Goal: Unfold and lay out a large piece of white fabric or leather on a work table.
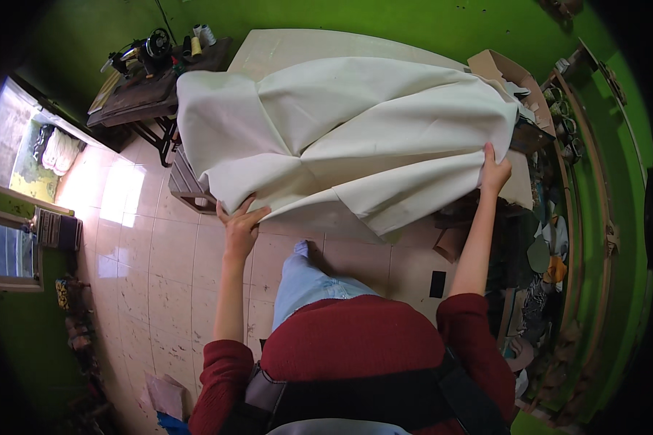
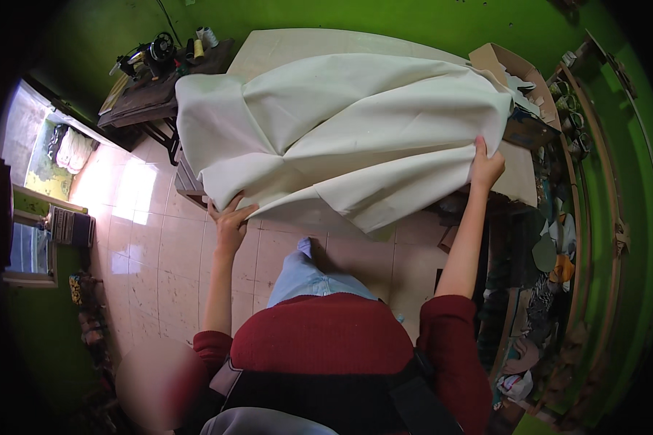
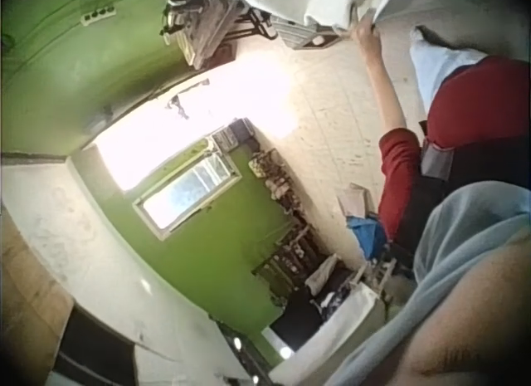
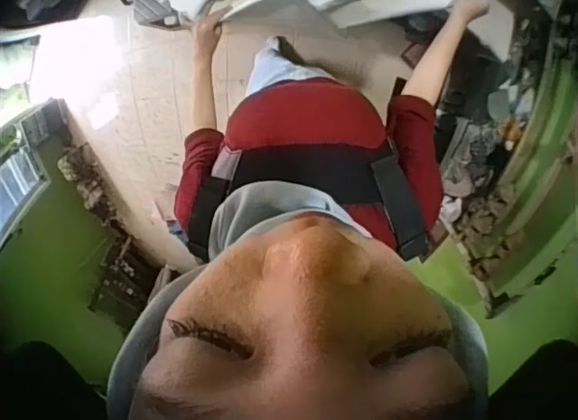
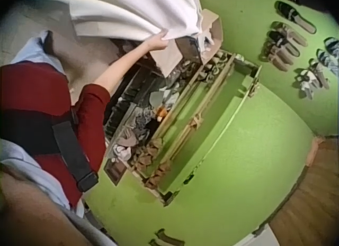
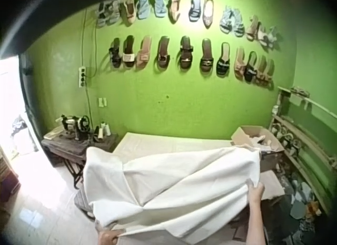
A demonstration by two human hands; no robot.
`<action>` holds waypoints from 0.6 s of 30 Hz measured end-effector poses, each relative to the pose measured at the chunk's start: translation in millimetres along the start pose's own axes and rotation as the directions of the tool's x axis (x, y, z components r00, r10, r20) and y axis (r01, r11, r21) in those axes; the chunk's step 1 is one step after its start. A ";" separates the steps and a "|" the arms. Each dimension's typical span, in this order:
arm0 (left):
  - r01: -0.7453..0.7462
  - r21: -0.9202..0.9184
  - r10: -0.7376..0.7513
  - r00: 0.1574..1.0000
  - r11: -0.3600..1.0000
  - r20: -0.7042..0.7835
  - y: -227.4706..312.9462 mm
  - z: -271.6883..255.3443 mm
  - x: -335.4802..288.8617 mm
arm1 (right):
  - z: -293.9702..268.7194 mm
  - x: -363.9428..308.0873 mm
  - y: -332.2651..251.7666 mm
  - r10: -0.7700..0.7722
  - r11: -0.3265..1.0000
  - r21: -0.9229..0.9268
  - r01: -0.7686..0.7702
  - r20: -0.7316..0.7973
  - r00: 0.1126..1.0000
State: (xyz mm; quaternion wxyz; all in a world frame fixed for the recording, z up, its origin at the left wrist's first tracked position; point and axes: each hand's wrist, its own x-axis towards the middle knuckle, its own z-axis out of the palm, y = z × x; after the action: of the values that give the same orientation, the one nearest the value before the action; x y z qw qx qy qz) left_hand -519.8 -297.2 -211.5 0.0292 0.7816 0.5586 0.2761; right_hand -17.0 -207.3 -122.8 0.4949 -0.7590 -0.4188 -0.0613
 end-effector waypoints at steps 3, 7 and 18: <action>0.025 0.011 -0.025 1.000 1.000 0.005 0.7 -19.8 -21.7 | -10.8 22.6 -6.8 -0.081 0.996 -0.019 0.082 0.056 0.995; 0.046 0.030 -0.047 0.999 0.998 0.024 8.2 -35.7 -45.4 | -32.2 45.0 2.8 -0.158 0.987 0.023 0.156 0.107 0.982; 0.412 0.216 -0.430 0.902 0.885 0.040 -16.6 -104.5 -157.8 | -102.4 111.7 68.2 -0.165 0.973 -0.164 0.164 0.006 0.986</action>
State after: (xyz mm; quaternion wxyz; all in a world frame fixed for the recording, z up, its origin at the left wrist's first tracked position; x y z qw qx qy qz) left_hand -617.9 -458.8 -191.9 0.0330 0.6519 0.7381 0.1705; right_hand 135.1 -236.1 -62.3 0.4254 -0.7596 -0.4719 -0.1393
